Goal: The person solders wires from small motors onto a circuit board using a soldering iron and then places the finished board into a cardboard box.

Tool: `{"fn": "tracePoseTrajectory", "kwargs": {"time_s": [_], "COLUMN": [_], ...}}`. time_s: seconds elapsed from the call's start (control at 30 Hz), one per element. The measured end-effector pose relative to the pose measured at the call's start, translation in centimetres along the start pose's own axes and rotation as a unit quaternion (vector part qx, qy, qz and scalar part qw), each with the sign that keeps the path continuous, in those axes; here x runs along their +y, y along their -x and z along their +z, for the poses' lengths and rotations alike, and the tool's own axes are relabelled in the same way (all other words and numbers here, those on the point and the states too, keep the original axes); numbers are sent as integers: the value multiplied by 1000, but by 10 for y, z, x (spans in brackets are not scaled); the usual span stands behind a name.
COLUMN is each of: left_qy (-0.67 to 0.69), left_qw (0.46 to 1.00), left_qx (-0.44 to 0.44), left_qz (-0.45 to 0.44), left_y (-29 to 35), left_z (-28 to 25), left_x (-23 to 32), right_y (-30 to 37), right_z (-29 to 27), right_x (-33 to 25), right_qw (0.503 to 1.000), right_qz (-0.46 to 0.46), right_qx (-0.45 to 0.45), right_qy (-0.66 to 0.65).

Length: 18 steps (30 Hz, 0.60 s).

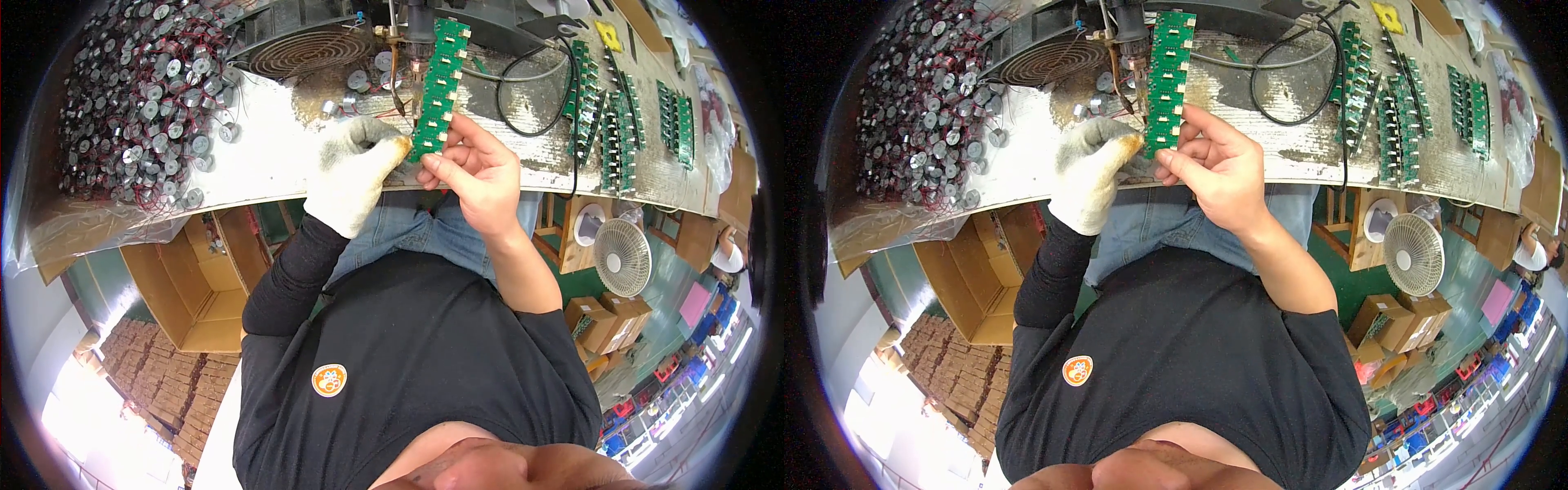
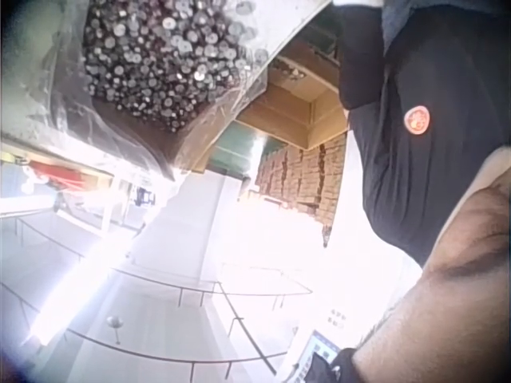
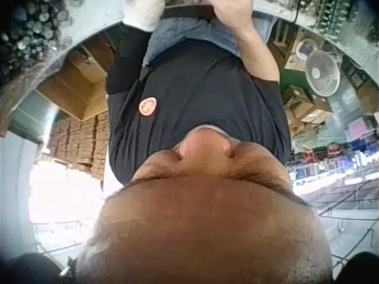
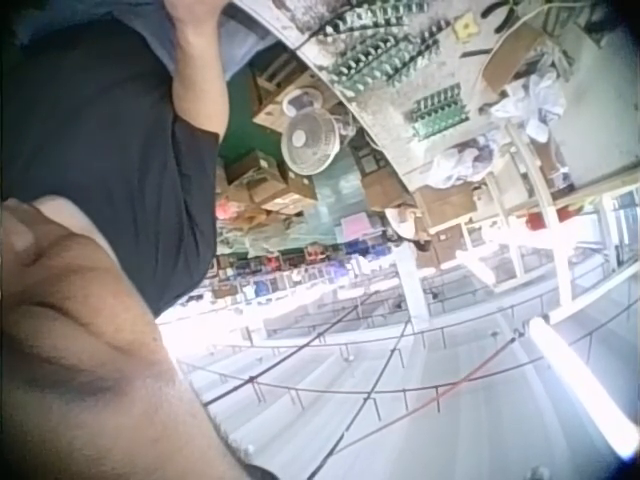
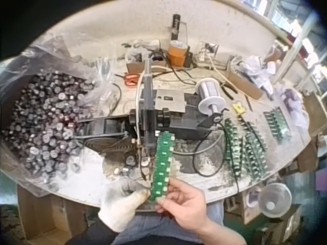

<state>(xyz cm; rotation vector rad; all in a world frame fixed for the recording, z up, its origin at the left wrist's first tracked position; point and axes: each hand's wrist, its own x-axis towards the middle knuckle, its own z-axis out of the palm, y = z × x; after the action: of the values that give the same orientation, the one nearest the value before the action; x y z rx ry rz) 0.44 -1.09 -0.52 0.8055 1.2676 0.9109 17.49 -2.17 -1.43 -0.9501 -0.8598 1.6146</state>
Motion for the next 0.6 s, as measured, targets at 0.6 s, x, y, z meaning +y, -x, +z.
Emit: {"fn": "tracePoseTrajectory", "kwargs": {"time_s": [0.6], "left_qy": [-20], "left_qw": [1000], "left_qx": [13], "left_qz": [-6], "left_y": [3], "left_z": [3], "left_x": [-4], "right_y": [5], "right_z": [-2], "right_x": [6], "right_qw": [1000], "right_qz": [0], "right_qx": [9], "right_qy": [2]}}
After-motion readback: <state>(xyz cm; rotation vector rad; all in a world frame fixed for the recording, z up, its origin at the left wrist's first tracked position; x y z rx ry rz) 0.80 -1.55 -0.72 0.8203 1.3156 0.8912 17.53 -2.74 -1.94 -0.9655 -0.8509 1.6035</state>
